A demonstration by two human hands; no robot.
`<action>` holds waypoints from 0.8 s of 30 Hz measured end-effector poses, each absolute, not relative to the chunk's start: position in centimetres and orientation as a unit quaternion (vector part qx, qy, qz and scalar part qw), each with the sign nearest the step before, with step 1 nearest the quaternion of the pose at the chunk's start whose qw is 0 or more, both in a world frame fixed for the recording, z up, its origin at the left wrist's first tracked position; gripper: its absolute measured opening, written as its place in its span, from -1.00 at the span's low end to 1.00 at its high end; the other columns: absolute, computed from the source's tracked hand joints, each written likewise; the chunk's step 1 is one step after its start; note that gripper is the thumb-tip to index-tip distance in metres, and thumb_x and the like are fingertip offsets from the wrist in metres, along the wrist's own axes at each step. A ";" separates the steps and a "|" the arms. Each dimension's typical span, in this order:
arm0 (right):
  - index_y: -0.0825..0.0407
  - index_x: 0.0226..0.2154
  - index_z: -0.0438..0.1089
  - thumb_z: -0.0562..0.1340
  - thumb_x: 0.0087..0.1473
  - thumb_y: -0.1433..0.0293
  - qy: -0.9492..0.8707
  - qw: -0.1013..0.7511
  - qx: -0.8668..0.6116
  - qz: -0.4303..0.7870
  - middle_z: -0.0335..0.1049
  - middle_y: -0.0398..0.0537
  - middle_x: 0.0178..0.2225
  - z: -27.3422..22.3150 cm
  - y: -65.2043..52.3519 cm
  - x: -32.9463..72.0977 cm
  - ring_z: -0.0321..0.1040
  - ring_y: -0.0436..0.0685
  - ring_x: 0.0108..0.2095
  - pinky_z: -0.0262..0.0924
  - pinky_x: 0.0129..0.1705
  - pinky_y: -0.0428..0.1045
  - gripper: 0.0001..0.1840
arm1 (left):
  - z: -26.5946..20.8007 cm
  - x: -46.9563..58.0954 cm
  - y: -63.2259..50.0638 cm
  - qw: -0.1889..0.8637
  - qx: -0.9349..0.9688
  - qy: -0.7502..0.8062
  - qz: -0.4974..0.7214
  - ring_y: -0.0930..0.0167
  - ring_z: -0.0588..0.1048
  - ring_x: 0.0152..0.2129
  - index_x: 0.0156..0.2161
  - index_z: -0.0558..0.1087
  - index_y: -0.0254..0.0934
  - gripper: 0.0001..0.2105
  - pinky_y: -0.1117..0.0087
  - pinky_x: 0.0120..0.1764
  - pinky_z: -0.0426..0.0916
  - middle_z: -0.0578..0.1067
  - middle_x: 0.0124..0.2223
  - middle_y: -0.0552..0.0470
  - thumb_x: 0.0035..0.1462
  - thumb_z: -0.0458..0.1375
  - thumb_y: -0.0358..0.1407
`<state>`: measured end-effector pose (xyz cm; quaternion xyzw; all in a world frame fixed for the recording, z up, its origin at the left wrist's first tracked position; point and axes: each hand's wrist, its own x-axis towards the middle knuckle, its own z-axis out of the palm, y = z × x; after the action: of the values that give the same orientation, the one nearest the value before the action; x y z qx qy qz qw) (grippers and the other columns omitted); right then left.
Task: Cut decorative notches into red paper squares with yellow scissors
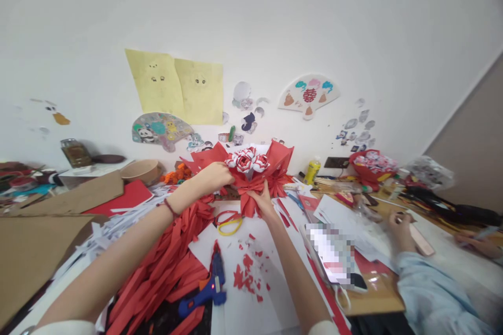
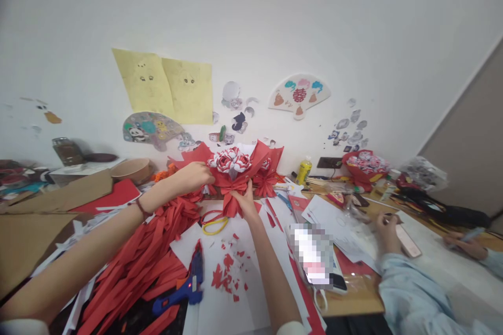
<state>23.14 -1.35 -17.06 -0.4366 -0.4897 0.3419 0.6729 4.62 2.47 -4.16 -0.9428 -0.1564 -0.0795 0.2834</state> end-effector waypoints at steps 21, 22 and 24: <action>-0.18 0.03 0.19 0.23 -0.10 0.27 -0.523 0.631 -0.469 0.329 0.49 -0.21 -0.17 -15.0 -4.5 22.7 0.38 0.20 0.02 0.39 -0.07 0.19 -0.43 | -4.0 4.2 1.9 0.242 -0.954 -0.154 -0.084 0.38 0.47 -0.50 -0.48 0.48 -0.24 -0.79 0.39 -0.39 0.21 0.52 -0.53 -0.01 0.07 0.08 -0.51; -0.19 0.01 0.21 0.24 -0.09 0.27 -0.532 0.626 -0.472 0.322 0.49 -0.21 -0.18 -14.8 -4.9 23.2 0.38 0.20 0.01 0.39 -0.07 0.19 -0.46 | -4.0 4.1 1.4 0.242 -0.953 -0.158 -0.093 0.36 0.48 -0.45 -0.44 0.49 -0.25 -0.82 0.38 -0.34 0.24 0.53 -0.50 -0.02 0.09 0.08 -0.49; -0.19 -0.02 0.26 0.27 -0.07 0.27 -0.549 0.614 -0.479 0.305 0.49 -0.20 -0.18 -14.2 -6.2 25.4 0.37 0.20 0.01 0.39 -0.08 0.19 -0.51 | -4.4 4.1 -0.3 0.241 -0.947 -0.173 -0.120 0.33 0.50 -0.33 -0.32 0.49 -0.28 -0.85 0.33 -0.22 0.28 0.56 -0.36 -0.07 0.14 0.07 -0.46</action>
<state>25.37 -6.18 -14.24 -0.4785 -0.5490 0.3048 0.6138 4.14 -0.26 -4.36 -0.9473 -0.1728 -0.1203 0.2414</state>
